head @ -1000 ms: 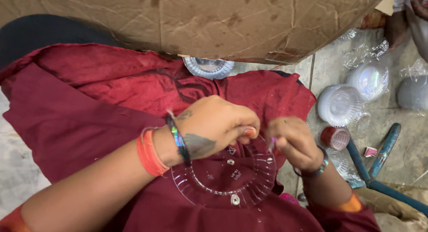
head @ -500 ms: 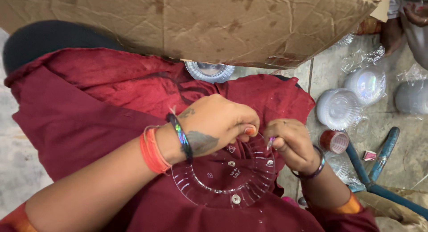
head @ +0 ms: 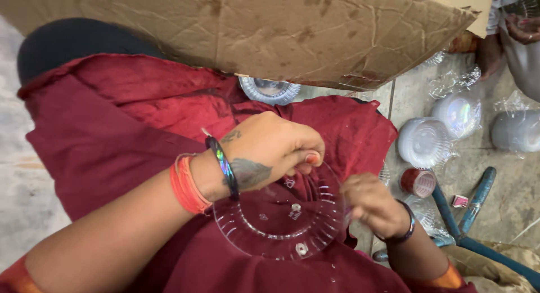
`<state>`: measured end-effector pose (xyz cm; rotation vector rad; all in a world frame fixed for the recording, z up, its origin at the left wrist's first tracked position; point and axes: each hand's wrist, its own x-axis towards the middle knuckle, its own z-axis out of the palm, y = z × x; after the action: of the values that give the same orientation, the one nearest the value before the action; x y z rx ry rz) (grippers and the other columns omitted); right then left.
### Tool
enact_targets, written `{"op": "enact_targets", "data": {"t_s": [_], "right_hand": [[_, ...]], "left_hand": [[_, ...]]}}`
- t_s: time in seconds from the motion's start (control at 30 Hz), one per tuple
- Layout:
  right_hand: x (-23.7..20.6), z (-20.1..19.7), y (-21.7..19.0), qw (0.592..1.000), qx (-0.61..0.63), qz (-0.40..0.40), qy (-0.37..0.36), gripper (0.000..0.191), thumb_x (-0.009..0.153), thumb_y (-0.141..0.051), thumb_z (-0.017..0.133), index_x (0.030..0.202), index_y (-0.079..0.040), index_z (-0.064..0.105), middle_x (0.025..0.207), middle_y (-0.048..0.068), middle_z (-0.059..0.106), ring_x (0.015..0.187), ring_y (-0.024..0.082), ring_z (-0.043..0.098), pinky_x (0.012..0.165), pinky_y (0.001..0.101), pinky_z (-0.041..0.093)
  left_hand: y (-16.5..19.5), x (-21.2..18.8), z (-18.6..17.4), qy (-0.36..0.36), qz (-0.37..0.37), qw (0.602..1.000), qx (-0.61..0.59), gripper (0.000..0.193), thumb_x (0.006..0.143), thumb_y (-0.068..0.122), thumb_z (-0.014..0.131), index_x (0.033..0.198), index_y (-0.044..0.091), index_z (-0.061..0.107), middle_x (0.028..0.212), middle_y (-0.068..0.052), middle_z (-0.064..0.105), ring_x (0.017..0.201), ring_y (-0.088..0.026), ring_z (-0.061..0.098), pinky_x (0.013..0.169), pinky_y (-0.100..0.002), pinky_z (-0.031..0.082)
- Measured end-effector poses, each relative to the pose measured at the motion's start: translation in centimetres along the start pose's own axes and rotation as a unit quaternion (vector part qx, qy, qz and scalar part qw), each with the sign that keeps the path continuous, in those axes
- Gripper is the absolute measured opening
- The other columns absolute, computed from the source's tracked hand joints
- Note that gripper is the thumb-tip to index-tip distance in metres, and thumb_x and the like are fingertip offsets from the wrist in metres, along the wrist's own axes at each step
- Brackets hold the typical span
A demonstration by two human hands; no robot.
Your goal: The person sits on the floor and uses a small pink tool to trim excess plastic from the rims of clear plastic plates. They pick up each plate, scrape the edges, and place the finished plates into a pile on the floor.
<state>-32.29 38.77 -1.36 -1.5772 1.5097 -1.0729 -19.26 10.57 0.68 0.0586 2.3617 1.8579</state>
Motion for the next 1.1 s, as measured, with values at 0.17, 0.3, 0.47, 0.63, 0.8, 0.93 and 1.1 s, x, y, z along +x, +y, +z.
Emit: {"op": "enact_targets", "data": {"t_s": [0.17, 0.3, 0.47, 0.63, 0.8, 0.93, 1.1], "right_hand": [[0.9, 0.5, 0.3, 0.993, -0.038, 0.063, 0.097, 0.038, 0.106, -0.035, 0.047, 0.086, -0.005, 0.058, 0.079, 0.009, 0.062, 0.071, 0.027, 0.063, 0.067, 0.0381, 0.049], [1.0, 0.4, 0.4, 0.992, -0.112, -0.01, 0.054, 0.039, 0.109, -0.034, 0.047, 0.087, -0.005, 0.061, 0.079, 0.009, 0.063, 0.072, 0.028, 0.064, 0.067, 0.0387, 0.049], [-0.9, 2.5, 0.1, 0.992, -0.126, -0.007, 0.017, 0.038, 0.107, -0.034, 0.049, 0.08, -0.009, 0.055, 0.073, 0.007, 0.058, 0.067, 0.026, 0.062, 0.063, 0.0394, 0.048], [-0.7, 2.4, 0.2, 0.974, -0.061, 0.151, 0.158, 0.042, 0.107, -0.037, 0.046, 0.09, -0.001, 0.061, 0.076, 0.009, 0.063, 0.062, 0.023, 0.06, 0.058, 0.0343, 0.047], [0.9, 1.2, 0.4, 0.994, -0.066, 0.042, 0.081, 0.04, 0.108, -0.035, 0.048, 0.088, -0.003, 0.06, 0.076, 0.009, 0.061, 0.068, 0.026, 0.063, 0.064, 0.0365, 0.048], [0.5, 1.5, 0.2, 0.997, -0.042, -0.045, 0.04, 0.037, 0.11, -0.029, 0.051, 0.083, -0.006, 0.057, 0.076, 0.008, 0.06, 0.072, 0.027, 0.064, 0.07, 0.0404, 0.054], [-1.0, 2.7, -0.2, 0.999, -0.022, 0.028, 0.03, 0.039, 0.109, -0.034, 0.047, 0.086, -0.005, 0.061, 0.077, 0.008, 0.063, 0.071, 0.027, 0.065, 0.066, 0.0387, 0.049]], "left_hand": [[0.4, 0.2, 0.7, -0.009, 0.042, 0.999, 0.017, 0.008, 0.091, 0.018, 0.066, 0.091, 0.014, 0.072, 0.076, 0.0, 0.078, 0.068, -0.012, 0.076, 0.059, -0.029, 0.057], [0.4, -0.2, 0.4, -0.027, -0.045, 0.999, -0.009, 0.009, 0.092, 0.017, 0.064, 0.091, 0.014, 0.073, 0.075, 0.002, 0.078, 0.063, -0.01, 0.076, 0.058, -0.026, 0.059], [-0.1, -1.2, -0.7, 0.03, -0.064, 0.996, -0.054, 0.012, 0.092, 0.014, 0.063, 0.093, 0.015, 0.074, 0.077, 0.004, 0.079, 0.064, -0.007, 0.077, 0.06, -0.025, 0.061], [0.0, -0.6, 0.4, 0.002, -0.021, 1.0, -0.018, 0.009, 0.091, 0.016, 0.064, 0.093, 0.014, 0.073, 0.078, 0.001, 0.078, 0.068, -0.01, 0.078, 0.061, -0.027, 0.06], [0.0, -0.7, 1.1, -0.003, 0.011, 0.999, 0.031, 0.009, 0.091, 0.02, 0.066, 0.091, 0.015, 0.074, 0.075, -0.001, 0.078, 0.07, -0.014, 0.077, 0.061, -0.03, 0.057], [-0.3, -0.7, 0.4, 0.003, -0.016, 1.0, -0.017, 0.012, 0.093, 0.016, 0.062, 0.092, 0.014, 0.074, 0.076, 0.001, 0.078, 0.066, -0.012, 0.077, 0.062, -0.028, 0.059], [-0.4, -1.0, 0.1, 0.008, -0.059, 0.997, -0.044, 0.012, 0.092, 0.013, 0.062, 0.091, 0.014, 0.073, 0.075, 0.002, 0.078, 0.063, -0.007, 0.077, 0.058, -0.026, 0.06]]}}
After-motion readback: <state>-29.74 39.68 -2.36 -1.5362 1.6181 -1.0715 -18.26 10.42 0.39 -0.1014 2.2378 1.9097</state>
